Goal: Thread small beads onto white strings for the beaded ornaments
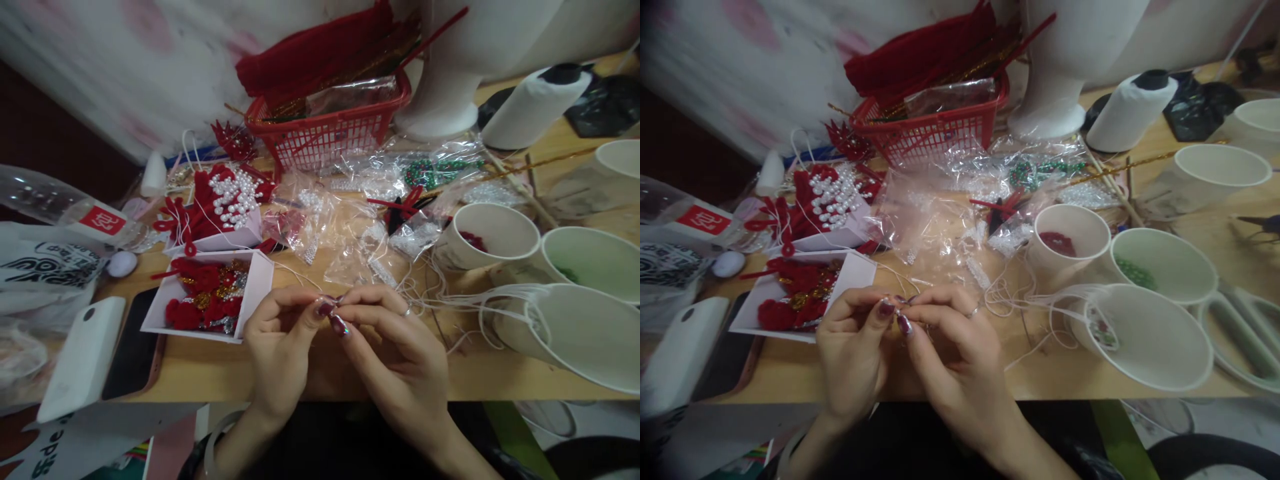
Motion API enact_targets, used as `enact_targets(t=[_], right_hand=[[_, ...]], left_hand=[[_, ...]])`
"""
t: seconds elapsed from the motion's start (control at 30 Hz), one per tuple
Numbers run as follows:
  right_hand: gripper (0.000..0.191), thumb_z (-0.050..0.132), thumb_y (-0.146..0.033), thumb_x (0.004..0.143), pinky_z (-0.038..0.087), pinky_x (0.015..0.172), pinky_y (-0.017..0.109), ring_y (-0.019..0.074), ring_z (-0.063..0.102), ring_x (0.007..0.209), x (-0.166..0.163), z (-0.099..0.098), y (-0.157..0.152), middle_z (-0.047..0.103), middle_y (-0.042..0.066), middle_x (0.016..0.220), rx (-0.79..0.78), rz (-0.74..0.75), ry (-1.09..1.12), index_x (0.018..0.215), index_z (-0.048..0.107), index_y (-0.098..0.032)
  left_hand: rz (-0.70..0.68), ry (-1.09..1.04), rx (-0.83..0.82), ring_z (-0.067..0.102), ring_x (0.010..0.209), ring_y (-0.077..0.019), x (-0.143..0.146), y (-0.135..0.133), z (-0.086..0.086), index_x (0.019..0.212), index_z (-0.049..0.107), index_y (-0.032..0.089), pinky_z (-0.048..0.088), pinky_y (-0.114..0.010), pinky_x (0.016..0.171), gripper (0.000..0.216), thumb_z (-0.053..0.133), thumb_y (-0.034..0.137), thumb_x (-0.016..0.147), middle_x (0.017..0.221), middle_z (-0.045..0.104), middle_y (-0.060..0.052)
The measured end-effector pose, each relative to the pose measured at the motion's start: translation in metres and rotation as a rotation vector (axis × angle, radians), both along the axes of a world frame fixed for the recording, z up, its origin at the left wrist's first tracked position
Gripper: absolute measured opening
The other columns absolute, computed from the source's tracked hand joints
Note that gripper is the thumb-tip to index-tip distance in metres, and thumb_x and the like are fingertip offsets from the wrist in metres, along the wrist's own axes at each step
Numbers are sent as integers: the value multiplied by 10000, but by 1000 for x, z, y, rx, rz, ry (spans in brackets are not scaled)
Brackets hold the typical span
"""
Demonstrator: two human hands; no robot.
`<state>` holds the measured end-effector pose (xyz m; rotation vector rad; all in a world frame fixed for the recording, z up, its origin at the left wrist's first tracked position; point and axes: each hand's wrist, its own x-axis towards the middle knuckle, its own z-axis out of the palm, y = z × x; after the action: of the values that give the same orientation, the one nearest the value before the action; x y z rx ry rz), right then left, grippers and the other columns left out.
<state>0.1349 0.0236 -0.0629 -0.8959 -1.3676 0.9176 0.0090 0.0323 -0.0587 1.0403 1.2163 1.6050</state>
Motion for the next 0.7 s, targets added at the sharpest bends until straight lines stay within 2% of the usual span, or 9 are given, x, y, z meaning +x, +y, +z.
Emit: enact_targets(t=[0.3,0.5,0.7], right_hand=[[221,623,-68,902,519,838,219,101,615,970,1,0,0,633,2,1014,8,12,13,1024,711,-229],[200,634,-76,888,515,866,217,106,623,985,1,1,0,637,9,1029,17,13,-32,1018,692,-216],[151,621,-105,911,518,853,232,116,625,993,0,0,0,645,10,1018,-15,6,-16,979,682,-226]], left_hand=[[16,142,116,697,702,-36,0,-1,2,817,751,250,557,-76,706,81,799,186,804,750,735,72],[66,210,90,714,708,-46,0,-1,5,815,745,235,552,-67,660,73,786,174,814,779,747,60],[78,246,148,732,758,-87,1,-2,2,813,743,216,588,-132,708,58,784,175,811,817,763,27]])
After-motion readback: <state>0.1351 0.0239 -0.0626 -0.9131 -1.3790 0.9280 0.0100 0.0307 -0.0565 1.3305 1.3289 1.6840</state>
